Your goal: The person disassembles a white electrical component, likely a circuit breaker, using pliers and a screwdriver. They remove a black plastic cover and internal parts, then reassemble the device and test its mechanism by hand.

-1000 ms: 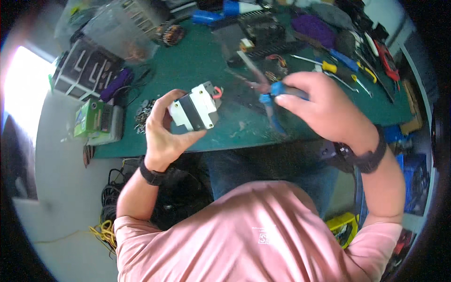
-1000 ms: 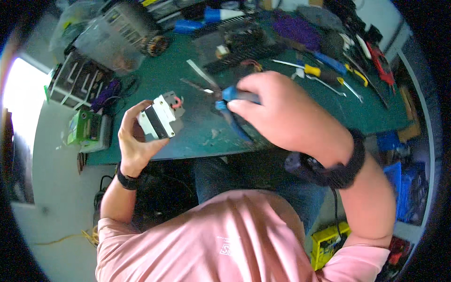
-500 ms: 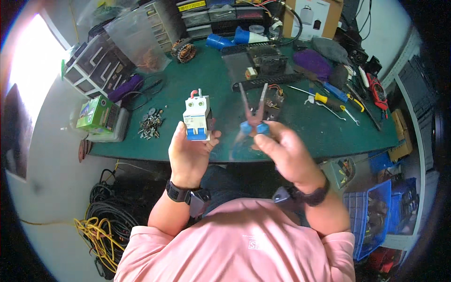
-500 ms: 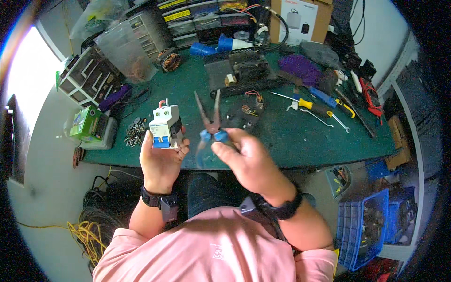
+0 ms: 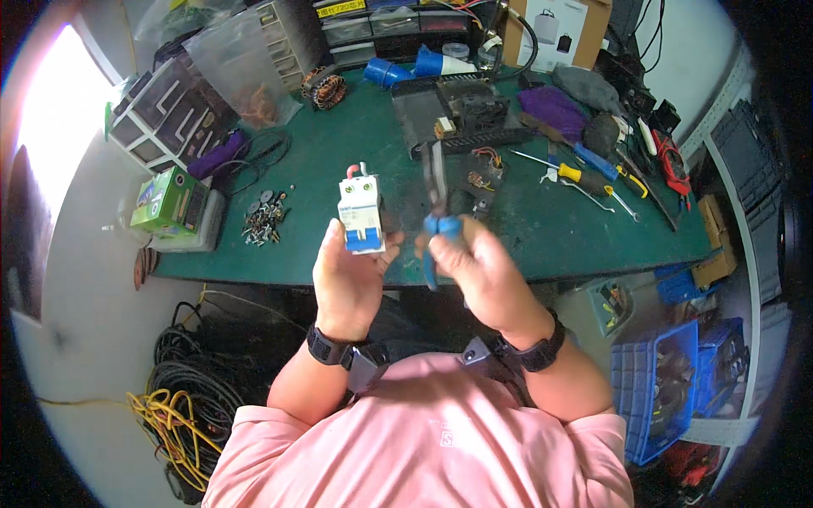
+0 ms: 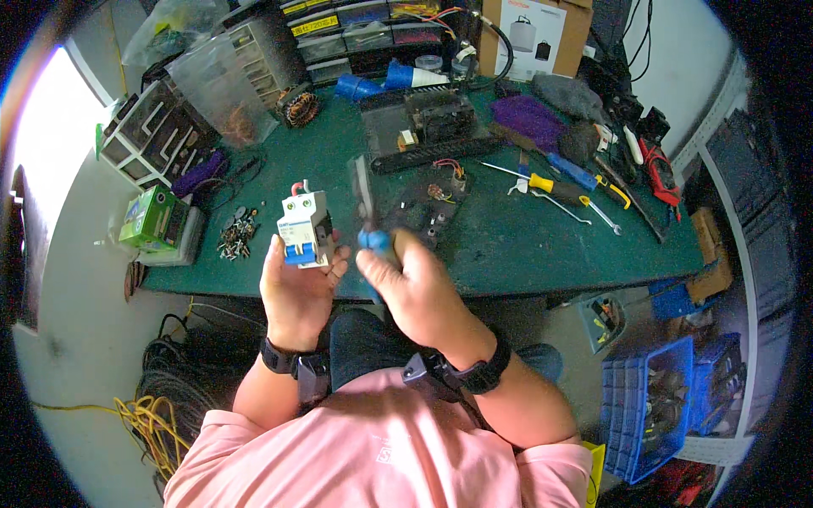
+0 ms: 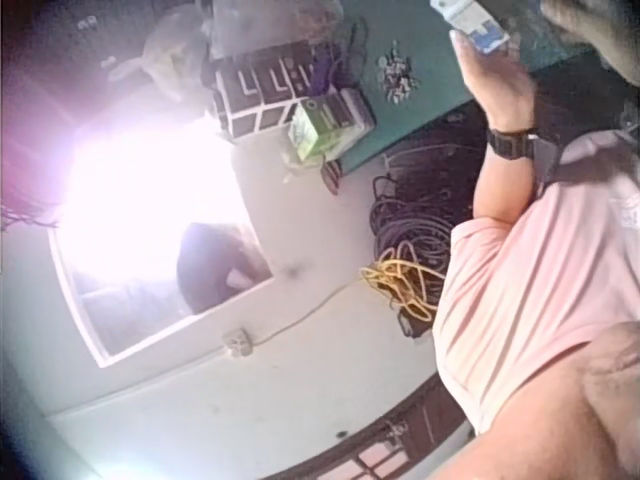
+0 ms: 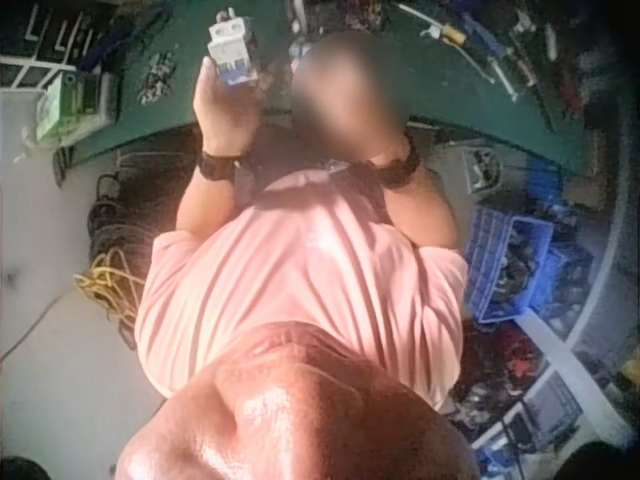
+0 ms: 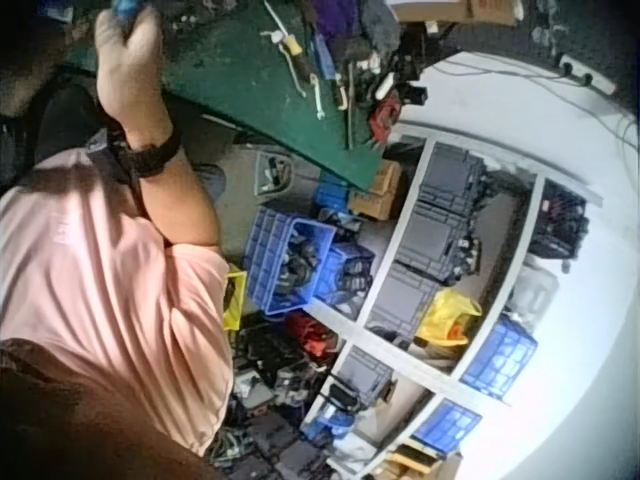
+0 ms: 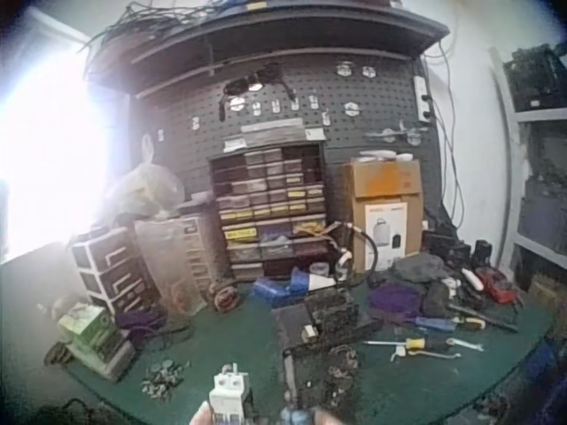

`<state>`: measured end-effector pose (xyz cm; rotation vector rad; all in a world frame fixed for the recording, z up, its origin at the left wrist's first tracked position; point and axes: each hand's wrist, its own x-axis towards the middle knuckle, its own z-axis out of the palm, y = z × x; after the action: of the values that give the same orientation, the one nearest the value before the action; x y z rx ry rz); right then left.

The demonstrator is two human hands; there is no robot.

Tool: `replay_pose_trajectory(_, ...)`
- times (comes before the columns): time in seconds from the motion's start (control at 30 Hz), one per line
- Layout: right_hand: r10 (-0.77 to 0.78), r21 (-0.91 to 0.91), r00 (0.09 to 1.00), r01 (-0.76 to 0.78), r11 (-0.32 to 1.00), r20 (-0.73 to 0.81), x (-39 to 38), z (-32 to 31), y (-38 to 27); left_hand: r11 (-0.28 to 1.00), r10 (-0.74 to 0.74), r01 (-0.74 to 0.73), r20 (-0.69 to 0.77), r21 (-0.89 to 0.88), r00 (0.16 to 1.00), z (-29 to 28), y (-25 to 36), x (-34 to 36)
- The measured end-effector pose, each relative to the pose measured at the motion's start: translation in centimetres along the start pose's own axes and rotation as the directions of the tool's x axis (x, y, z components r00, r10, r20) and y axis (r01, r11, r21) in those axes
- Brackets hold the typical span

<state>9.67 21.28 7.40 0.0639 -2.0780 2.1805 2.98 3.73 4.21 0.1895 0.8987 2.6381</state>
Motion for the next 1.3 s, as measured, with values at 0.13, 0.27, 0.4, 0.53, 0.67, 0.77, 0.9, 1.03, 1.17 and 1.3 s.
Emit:
replay_pose_trajectory(0.13, 0.135, 0.005, 0.980, -0.137, 0.991, 0.144, -1.0, 0.5, -0.6, 0.999, 0.027, -0.028, -0.033, -0.039, 0.999, 0.1, 0.3, 1.1)
replay_pose_trajectory(0.27, 0.073, -0.094, 0.994, -0.065, 0.993, 0.078, -1.3, 0.6, -2.8, 0.996, 0.074, -0.075, -0.025, -0.054, 0.997, 0.0, 0.3, 1.3)
replay_pose_trajectory(0.4, -0.432, -0.301, 0.902, 0.407, 0.863, -0.020, -1.8, 2.1, -4.0, 0.990, 0.110, -0.109, 0.012, -0.089, 0.994, 0.3, 0.4, 1.2)
replay_pose_trajectory(0.53, -0.496, -0.372, 0.868, 0.467, 0.802, 0.022, -2.4, 3.0, -2.9, 0.994, 0.096, -0.095, 0.009, -0.057, 0.995, 0.6, 0.4, 1.1)
replay_pose_trajectory(0.67, -0.264, -0.317, 0.964, 0.243, 0.917, -0.026, -1.7, 4.4, -0.2, 0.992, 0.106, -0.112, -0.079, -0.063, 0.991, 0.1, -0.1, 1.2)
replay_pose_trajectory(0.77, -0.537, -0.275, 0.844, 0.516, 0.811, 0.000, -2.8, 4.2, -2.5, 0.992, 0.103, -0.102, 0.002, -0.071, 0.995, 0.4, 0.1, 1.1)
replay_pose_trajectory(0.9, -0.256, -0.383, 0.967, 0.237, 0.893, 0.001, -2.1, 4.7, 0.4, 0.990, 0.125, -0.121, 0.056, -0.079, 0.991, 0.7, 0.1, 1.3)
replay_pose_trajectory(1.03, -0.428, -0.365, 0.904, 0.398, 0.842, -0.002, -1.7, 4.9, -0.3, 0.993, 0.099, -0.091, 0.105, -0.079, 0.990, 0.6, 0.2, 0.9)
replay_pose_trajectory(1.17, -0.494, -0.359, 0.869, 0.466, 0.808, 0.018, -2.9, 5.3, -0.1, 0.994, 0.086, -0.082, 0.050, -0.078, 0.995, 0.6, 0.2, 0.7)
replay_pose_trajectory(1.3, -0.401, -0.335, 0.916, 0.384, 0.860, 0.019, -2.3, 5.0, 0.1, 0.994, 0.053, -0.040, 0.141, -0.097, 0.989, 0.7, 0.5, 0.9)
